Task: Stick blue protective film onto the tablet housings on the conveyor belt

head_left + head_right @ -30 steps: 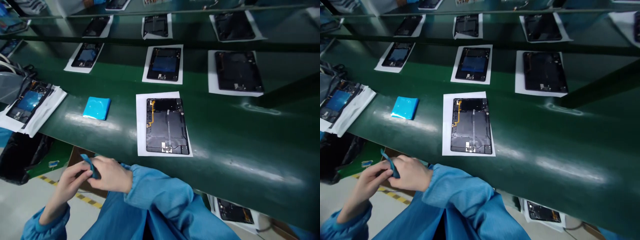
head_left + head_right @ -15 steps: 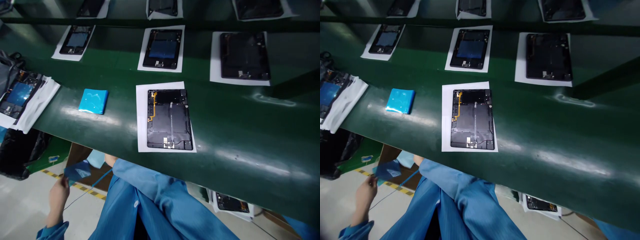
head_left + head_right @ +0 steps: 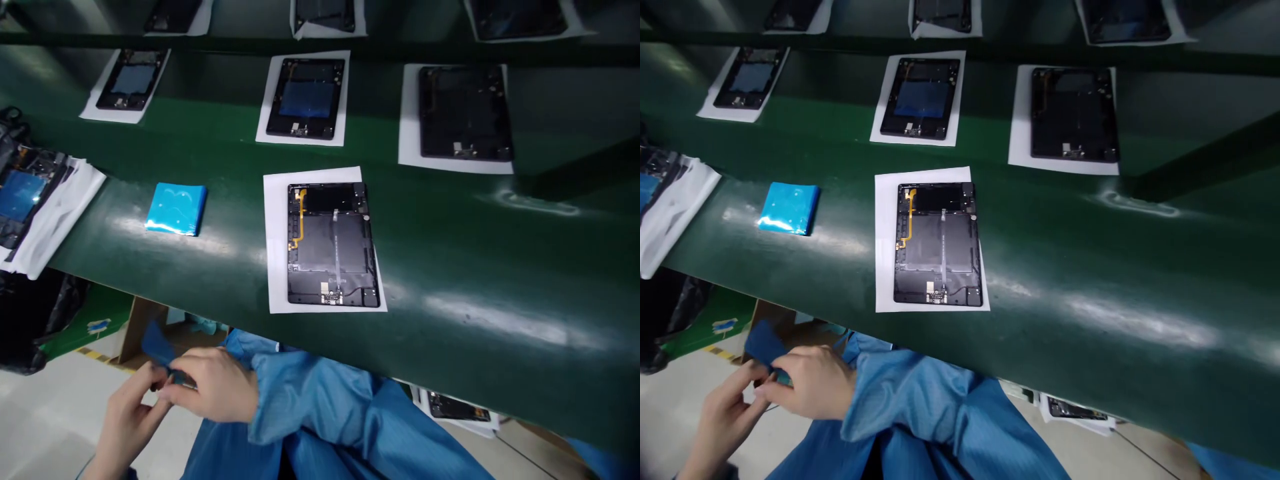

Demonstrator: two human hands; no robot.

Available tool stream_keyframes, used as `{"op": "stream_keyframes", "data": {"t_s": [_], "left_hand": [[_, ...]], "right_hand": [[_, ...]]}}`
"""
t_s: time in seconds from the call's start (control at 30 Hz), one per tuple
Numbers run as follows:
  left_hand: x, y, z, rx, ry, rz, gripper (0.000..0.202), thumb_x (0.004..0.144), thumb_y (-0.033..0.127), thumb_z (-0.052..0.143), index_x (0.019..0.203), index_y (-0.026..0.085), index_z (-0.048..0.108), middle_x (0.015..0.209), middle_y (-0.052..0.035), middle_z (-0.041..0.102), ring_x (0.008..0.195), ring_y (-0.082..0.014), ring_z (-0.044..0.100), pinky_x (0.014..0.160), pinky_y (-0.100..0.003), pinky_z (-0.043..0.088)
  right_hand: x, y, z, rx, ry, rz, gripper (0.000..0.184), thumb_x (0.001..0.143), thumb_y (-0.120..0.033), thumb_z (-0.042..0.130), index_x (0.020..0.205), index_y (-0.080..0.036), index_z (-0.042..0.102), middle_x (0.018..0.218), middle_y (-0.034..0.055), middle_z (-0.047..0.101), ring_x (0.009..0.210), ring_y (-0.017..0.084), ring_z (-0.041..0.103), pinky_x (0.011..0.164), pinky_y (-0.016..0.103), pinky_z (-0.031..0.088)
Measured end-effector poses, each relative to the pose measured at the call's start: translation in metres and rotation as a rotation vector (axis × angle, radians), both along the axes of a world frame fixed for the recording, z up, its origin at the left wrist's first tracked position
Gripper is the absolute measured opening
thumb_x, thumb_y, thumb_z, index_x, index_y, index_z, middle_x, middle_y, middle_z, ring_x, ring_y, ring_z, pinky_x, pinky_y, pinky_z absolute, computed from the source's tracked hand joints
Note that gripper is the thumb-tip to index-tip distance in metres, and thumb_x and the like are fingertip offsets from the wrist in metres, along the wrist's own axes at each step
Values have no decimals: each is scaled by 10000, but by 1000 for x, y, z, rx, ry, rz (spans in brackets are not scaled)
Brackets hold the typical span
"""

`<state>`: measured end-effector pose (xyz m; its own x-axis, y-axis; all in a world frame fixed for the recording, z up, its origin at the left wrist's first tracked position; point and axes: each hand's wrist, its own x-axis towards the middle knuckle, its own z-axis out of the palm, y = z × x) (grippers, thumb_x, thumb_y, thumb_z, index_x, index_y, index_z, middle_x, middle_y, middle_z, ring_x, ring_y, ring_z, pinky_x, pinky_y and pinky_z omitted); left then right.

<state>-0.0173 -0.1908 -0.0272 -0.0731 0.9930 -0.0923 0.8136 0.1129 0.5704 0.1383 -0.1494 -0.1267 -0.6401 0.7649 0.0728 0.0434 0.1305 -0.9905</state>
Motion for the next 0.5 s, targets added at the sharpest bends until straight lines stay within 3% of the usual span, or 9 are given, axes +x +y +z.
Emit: {"op": "stream_keyframes", "data": {"t_s": [0.1,0.23,0.33,0.4,0.43,0.5], "left_hand": [[18,21,5,-8,-114,-150,146,741,425,715,883,458,713,684,36,705,504,-281,666,452,-384,583],[33,51,10,1,-163,-361,394,822,316,711,1136,550,754,774,47,758,561,-250,708,477,-349,596],[33,75,15,295,38,-311,702,857,253,758,1437,632,640,965,4,756,806,-286,756,692,-431,659],[30,92,22,489,210,-311,857,859,262,808,1589,609,523,1122,-53,730,1016,-349,741,873,-538,637],[29,101,25,523,264,-371,855,875,256,806,1607,588,516,1156,-67,729,1068,-367,728,918,-565,609],[33,117,34,449,272,-546,733,929,197,752,1541,571,602,1129,-45,764,1049,-343,734,936,-544,578]], "right_hand": [[40,13,13,-55,36,-65,360,864,-650,773,1073,-359,750,1065,-36,842,933,241,817,823,335,644],[87,30,36,134,-39,-166,283,1045,-427,599,1246,-342,778,1195,16,843,1062,256,810,980,407,661],[119,39,54,299,-187,-221,416,1091,-271,471,1373,-320,773,1242,55,832,1007,268,802,927,445,674],[140,43,64,366,-247,-282,449,1098,-253,468,1419,-357,765,1271,47,822,984,268,803,875,448,681],[150,45,67,394,-259,-315,444,1099,-260,488,1422,-379,768,1264,40,823,972,266,805,850,445,685],[168,50,73,441,-258,-383,436,1092,-248,536,1419,-410,775,1203,31,834,948,259,812,819,434,691]]}}
